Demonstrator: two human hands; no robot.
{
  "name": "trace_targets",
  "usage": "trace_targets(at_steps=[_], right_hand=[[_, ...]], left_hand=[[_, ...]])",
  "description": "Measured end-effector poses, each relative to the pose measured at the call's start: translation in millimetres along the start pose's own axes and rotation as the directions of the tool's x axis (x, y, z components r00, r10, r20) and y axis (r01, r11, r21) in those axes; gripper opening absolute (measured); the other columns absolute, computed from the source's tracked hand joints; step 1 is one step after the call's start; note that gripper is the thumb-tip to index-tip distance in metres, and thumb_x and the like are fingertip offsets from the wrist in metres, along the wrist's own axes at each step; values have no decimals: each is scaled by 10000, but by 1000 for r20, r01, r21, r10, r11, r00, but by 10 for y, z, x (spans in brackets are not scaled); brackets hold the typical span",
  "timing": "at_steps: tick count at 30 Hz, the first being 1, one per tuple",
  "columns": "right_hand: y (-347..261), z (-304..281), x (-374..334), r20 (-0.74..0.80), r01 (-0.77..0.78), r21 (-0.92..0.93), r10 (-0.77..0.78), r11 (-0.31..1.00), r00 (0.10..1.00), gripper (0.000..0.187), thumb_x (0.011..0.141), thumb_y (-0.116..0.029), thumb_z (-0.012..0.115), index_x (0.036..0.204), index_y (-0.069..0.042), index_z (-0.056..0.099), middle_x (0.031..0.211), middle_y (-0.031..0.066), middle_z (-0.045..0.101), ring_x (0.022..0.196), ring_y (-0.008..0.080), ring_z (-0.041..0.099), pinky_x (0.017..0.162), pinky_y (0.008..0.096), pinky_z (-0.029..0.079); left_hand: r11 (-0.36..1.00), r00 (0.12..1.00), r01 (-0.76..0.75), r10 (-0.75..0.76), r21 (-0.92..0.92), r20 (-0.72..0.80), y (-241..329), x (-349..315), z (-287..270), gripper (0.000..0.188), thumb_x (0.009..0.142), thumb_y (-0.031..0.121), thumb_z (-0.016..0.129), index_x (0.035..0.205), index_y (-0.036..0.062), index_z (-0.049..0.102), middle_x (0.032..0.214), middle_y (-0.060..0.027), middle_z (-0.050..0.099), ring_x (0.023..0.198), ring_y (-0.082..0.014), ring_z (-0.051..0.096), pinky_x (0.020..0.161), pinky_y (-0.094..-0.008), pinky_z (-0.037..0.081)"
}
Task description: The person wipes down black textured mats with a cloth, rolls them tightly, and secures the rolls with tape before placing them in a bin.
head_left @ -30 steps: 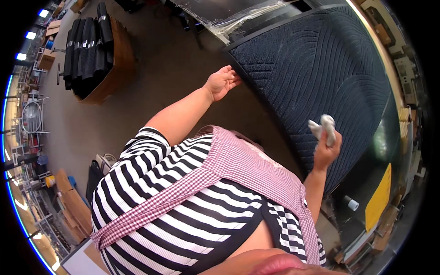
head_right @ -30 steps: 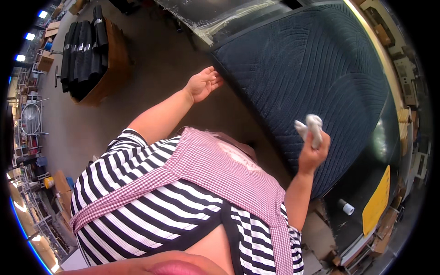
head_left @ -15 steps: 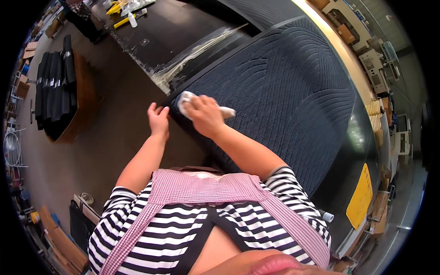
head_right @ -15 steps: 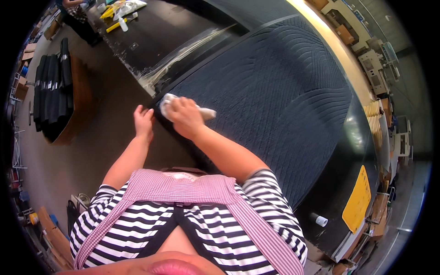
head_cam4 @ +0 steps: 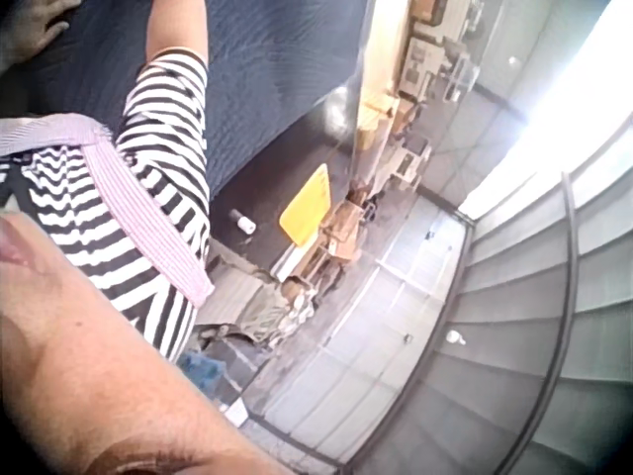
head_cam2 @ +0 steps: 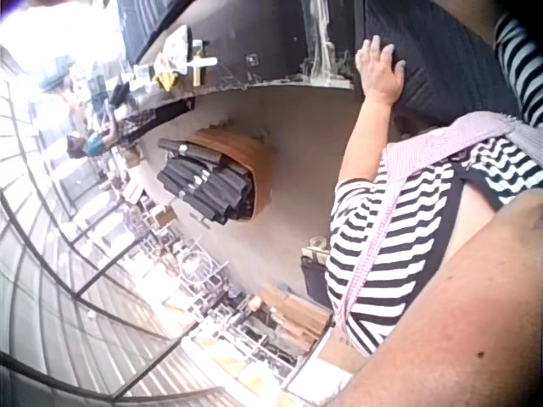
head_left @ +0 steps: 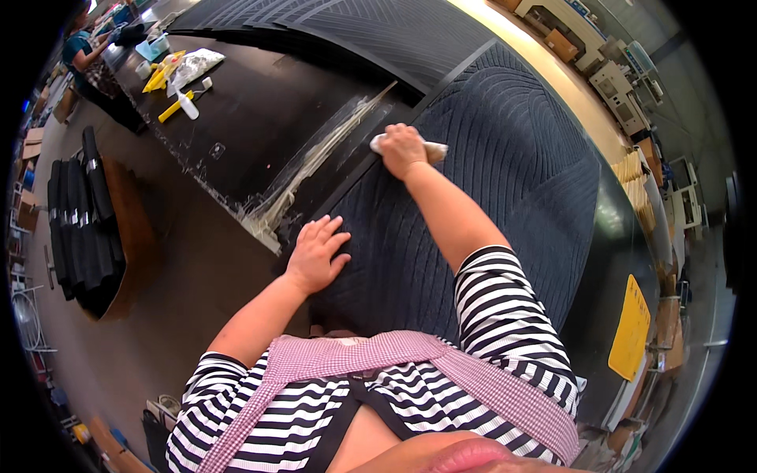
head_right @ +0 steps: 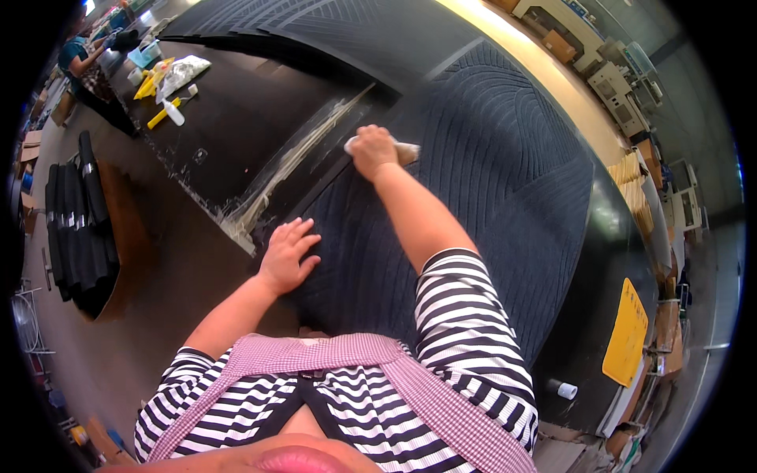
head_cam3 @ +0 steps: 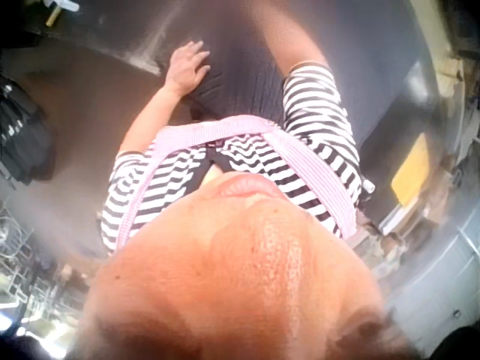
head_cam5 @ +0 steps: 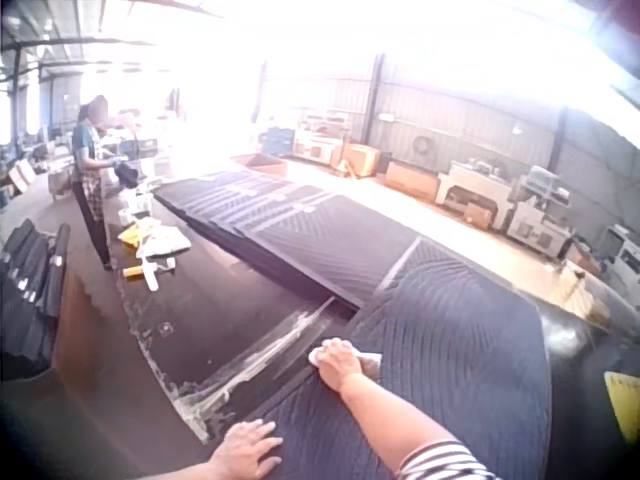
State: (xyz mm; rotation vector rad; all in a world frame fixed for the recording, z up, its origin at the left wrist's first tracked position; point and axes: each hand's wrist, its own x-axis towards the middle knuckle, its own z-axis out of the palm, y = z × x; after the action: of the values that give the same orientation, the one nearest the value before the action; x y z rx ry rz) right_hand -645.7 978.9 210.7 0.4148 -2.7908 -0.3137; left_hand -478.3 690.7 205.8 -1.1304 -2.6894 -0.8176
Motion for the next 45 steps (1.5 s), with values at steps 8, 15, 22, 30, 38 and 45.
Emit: trace_targets(at_steps=[8, 15, 22, 30, 38, 45], right_hand=[[1831, 530, 564, -151, -117, -251, 81, 961, 985, 125, 881, -196, 606, 894, -174, 729, 970, 45, 646, 984, 246, 633, 826, 408, 500], [2780, 469, 1298, 42, -513, -441, 588, 736, 808, 294, 1015, -248, 498, 1087, -175, 773, 1187, 30, 704, 1152, 272, 647, 927, 431, 534], [2176, 651, 818, -73, -321, -146, 313, 936, 947, 170, 904, -143, 574, 964, -80, 721, 1043, 107, 722, 1014, 292, 679, 869, 435, 551], [-259, -804, -978, -120, 335, 721, -367, 606, 922, 412, 756, -35, 700, 1124, -212, 754, 1224, 13, 701, 1156, 245, 640, 906, 406, 494], [-35, -2117, -3600, -166, -559, 263, 608, 786, 777, 430, 779, 45, 709, 1185, -95, 697, 1130, 104, 722, 971, 332, 654, 870, 420, 513], [-133, -2647, -6125, -241, -951, 26, 925, 309, 294, 457, 735, 15, 646, 1162, -137, 712, 1138, 101, 698, 1053, 348, 632, 950, 431, 501]], left_hand=[[997, 997, 68, -67, -33, 24, -31, 81, -4, 417, 857, 298, 732, 1232, 128, 666, 1466, -104, 553, 1371, -327, 468, 1154, -493, 332], [992, 981, 124, -121, -14, 150, -70, 72, -32, 466, 807, 304, 765, 1236, 152, 665, 1508, -105, 511, 1407, -309, 426, 1172, -478, 301], [994, 981, 110, -105, -17, 164, -86, 107, -17, 491, 804, 296, 754, 1260, 153, 641, 1511, -104, 500, 1417, -308, 409, 1177, -477, 283], [996, 991, 88, -84, -32, 103, -94, 84, -23, 469, 826, 302, 741, 1252, 134, 639, 1512, -102, 498, 1408, -321, 424, 1173, -475, 293], [1000, 999, 13, -12, -18, 47, -84, 18, 106, 474, 864, 310, 721, 1283, 112, 620, 1529, -121, 477, 1437, -341, 398, 1189, -507, 259], [998, 998, -57, 56, -34, -13, -156, -69, 230, 362, 870, 212, 725, 1212, 101, 682, 1494, -148, 529, 1428, -358, 424, 1181, -500, 292]])
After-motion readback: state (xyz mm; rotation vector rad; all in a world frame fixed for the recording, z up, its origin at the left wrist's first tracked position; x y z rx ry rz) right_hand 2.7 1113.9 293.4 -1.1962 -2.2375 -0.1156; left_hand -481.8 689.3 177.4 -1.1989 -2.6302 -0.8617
